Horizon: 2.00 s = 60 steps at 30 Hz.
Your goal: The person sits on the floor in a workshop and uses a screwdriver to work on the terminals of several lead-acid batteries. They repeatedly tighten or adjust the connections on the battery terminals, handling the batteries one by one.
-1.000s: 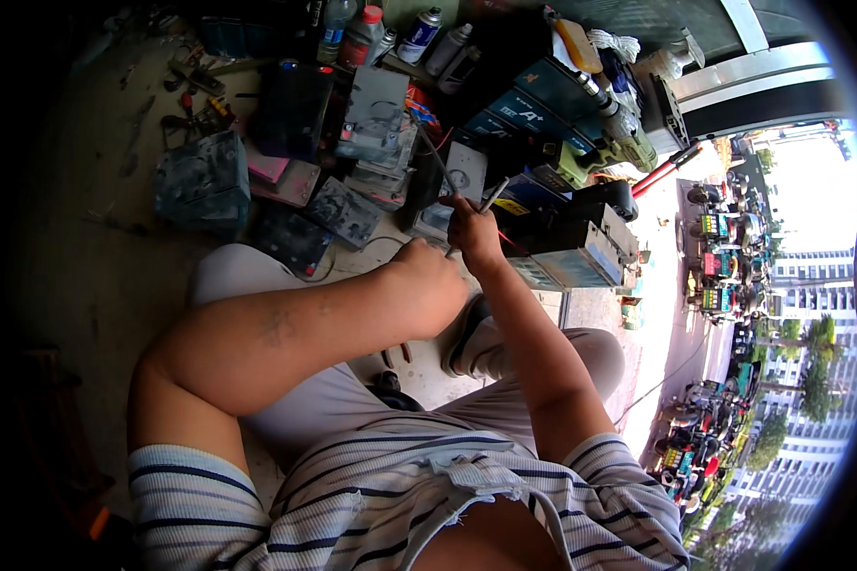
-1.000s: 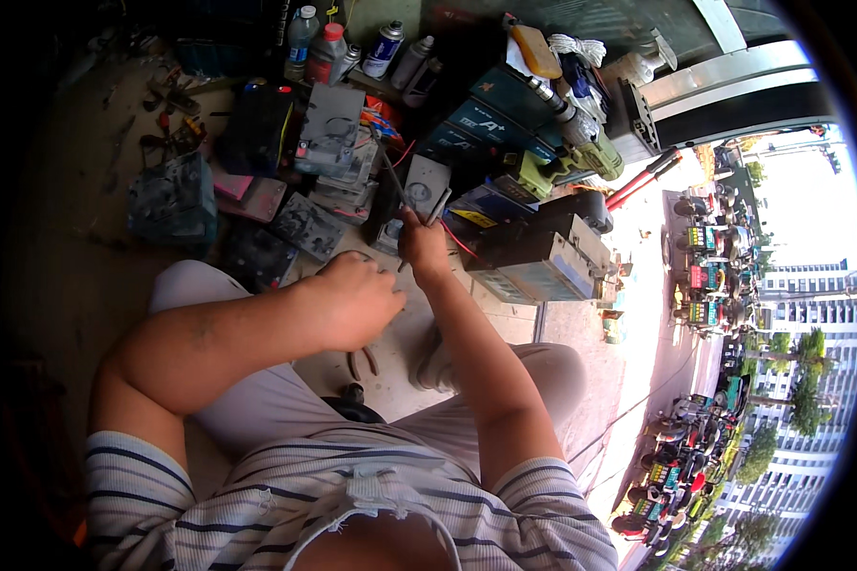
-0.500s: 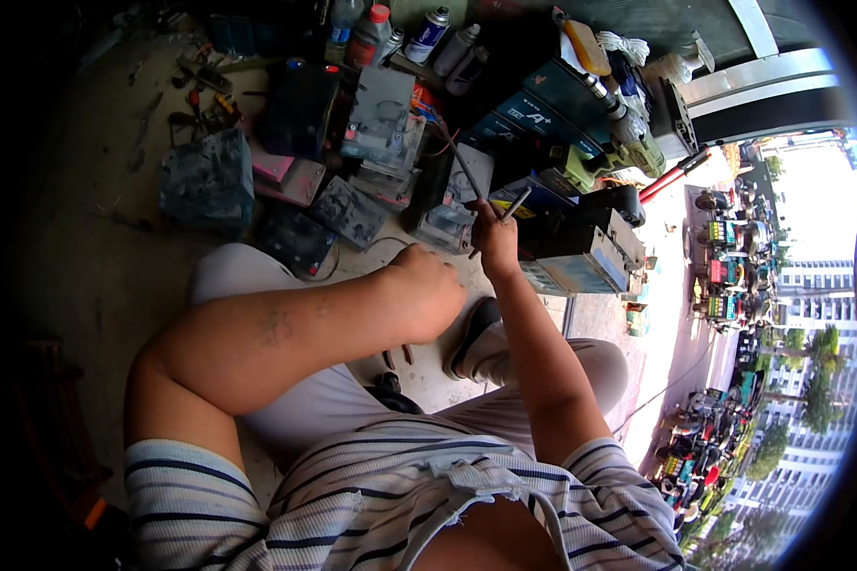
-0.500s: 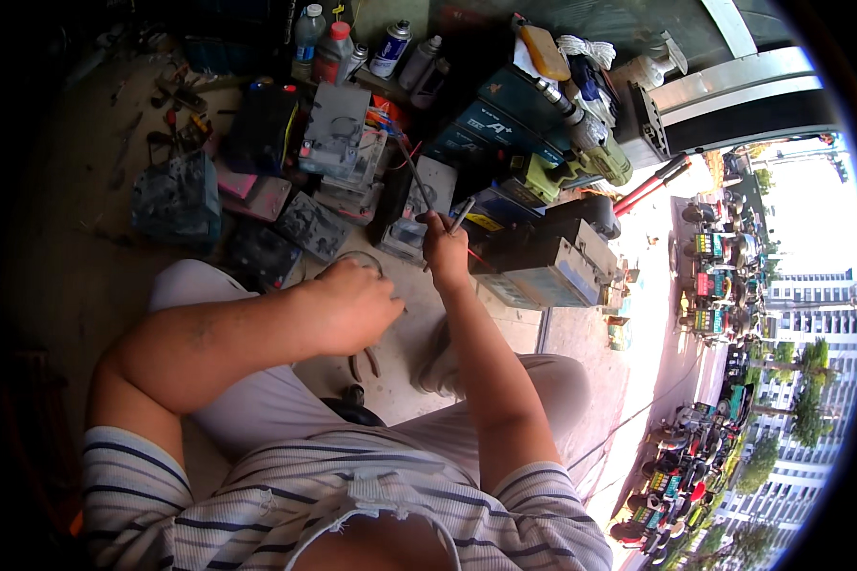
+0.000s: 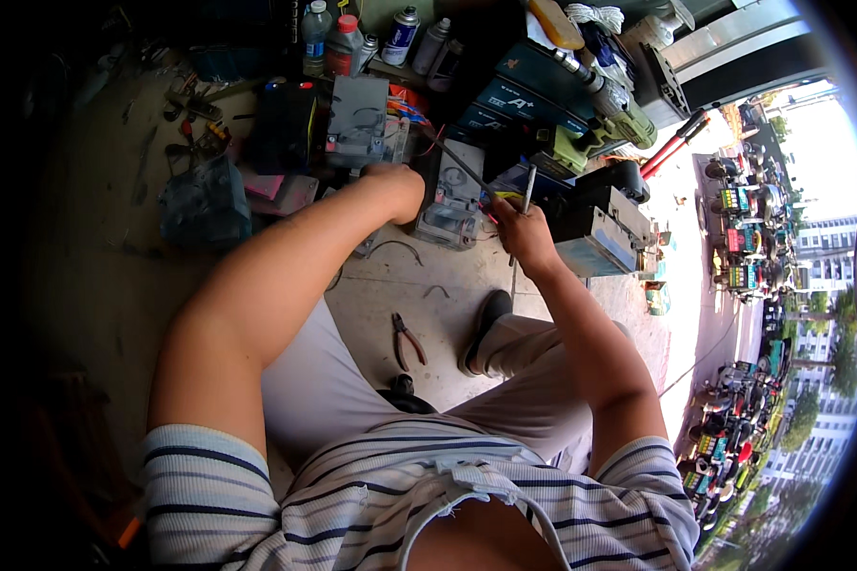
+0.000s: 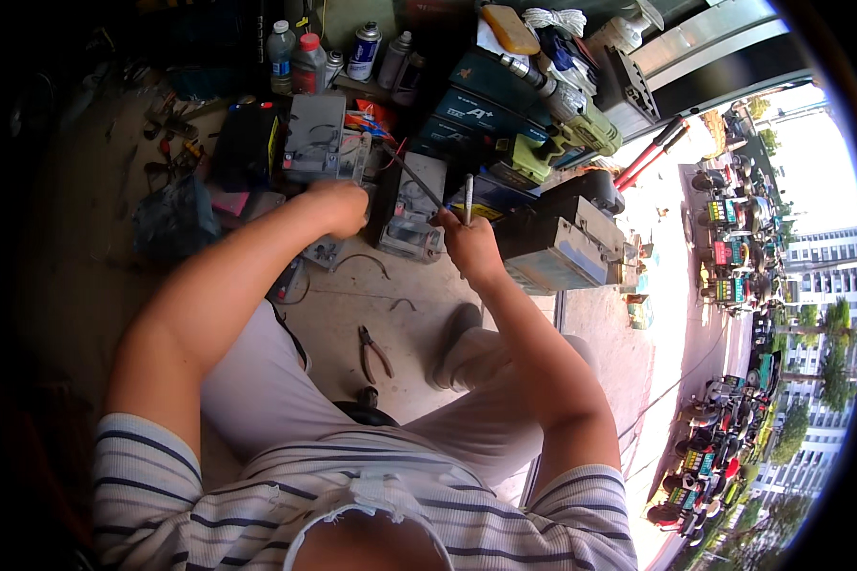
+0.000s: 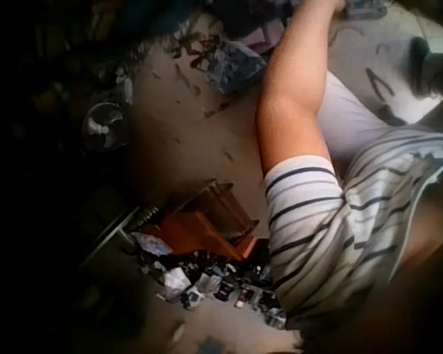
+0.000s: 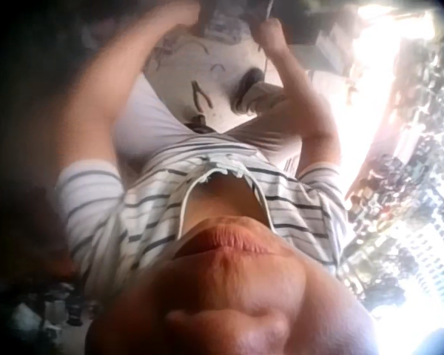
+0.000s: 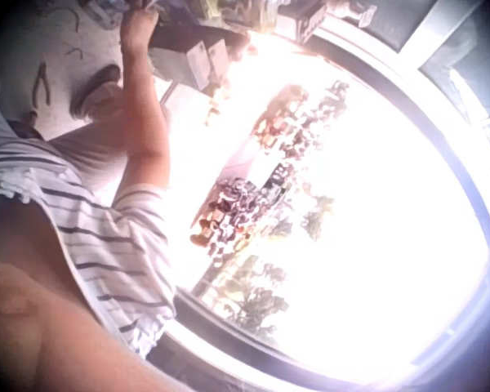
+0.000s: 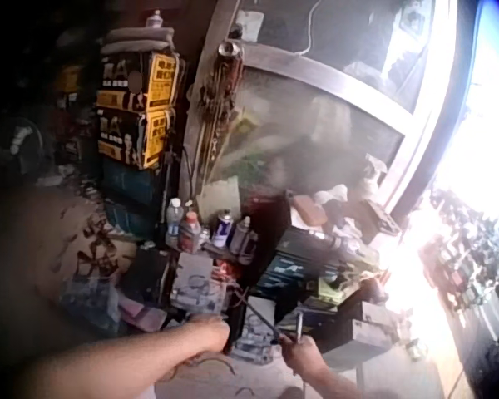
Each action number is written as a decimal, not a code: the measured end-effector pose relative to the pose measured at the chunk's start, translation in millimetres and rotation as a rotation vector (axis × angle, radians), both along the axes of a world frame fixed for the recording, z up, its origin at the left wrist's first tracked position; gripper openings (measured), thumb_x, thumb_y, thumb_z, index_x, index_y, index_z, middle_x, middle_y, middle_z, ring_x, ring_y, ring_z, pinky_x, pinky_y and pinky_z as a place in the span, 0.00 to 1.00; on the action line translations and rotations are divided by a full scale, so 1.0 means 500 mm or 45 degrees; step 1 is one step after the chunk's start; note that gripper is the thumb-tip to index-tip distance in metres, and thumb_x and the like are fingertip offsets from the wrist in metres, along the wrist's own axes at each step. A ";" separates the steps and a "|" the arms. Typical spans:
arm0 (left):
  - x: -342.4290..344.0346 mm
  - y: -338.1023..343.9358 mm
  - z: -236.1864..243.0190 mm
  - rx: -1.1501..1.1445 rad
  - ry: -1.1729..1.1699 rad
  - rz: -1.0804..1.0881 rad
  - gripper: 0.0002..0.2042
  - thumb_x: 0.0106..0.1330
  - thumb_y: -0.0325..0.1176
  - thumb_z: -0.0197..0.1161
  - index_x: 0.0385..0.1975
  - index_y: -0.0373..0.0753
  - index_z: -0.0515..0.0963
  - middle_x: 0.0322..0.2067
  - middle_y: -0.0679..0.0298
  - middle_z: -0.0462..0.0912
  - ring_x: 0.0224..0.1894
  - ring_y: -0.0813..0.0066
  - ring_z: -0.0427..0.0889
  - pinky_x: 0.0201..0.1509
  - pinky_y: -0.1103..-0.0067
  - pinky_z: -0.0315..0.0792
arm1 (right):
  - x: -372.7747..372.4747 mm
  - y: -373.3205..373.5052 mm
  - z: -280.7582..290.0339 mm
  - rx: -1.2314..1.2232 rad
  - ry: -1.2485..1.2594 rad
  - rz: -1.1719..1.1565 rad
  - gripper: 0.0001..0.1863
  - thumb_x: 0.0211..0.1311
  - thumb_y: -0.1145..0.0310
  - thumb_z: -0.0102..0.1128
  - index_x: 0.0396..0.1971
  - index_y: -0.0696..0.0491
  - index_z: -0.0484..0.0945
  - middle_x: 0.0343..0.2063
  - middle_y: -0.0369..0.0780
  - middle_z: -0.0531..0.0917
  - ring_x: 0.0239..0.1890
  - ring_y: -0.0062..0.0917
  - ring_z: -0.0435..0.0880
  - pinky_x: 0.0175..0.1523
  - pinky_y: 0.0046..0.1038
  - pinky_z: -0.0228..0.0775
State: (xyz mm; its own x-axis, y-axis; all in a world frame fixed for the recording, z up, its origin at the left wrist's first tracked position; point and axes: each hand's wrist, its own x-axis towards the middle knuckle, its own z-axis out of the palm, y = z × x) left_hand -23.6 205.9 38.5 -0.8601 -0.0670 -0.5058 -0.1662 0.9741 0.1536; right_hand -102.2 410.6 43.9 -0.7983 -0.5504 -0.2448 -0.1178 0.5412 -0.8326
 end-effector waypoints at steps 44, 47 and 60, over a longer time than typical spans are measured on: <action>-0.204 -0.057 -0.191 -0.799 -0.044 -0.317 0.10 0.55 0.31 0.54 0.33 0.43 0.81 0.35 0.63 0.82 0.37 0.66 0.82 0.31 0.71 0.74 | -0.122 -0.076 0.075 0.272 0.096 0.224 0.12 0.48 0.70 0.48 0.20 0.61 0.78 0.17 0.47 0.80 0.24 0.33 0.82 0.35 0.30 0.72; -0.186 -0.045 -0.178 -0.806 -0.019 -0.266 0.10 0.55 0.30 0.53 0.33 0.43 0.81 0.36 0.62 0.82 0.36 0.66 0.82 0.32 0.71 0.74 | -0.122 -0.080 0.087 0.282 0.103 0.267 0.14 0.52 0.66 0.49 0.22 0.62 0.78 0.21 0.50 0.79 0.28 0.38 0.80 0.37 0.32 0.71; -0.171 0.006 -0.151 0.960 0.332 1.183 0.09 0.60 0.33 0.48 0.33 0.39 0.75 0.33 0.55 0.80 0.35 0.69 0.81 0.29 0.74 0.73 | -0.107 -0.122 0.076 0.359 0.443 0.455 0.15 0.56 0.60 0.51 0.26 0.58 0.80 0.19 0.49 0.76 0.25 0.38 0.75 0.34 0.33 0.68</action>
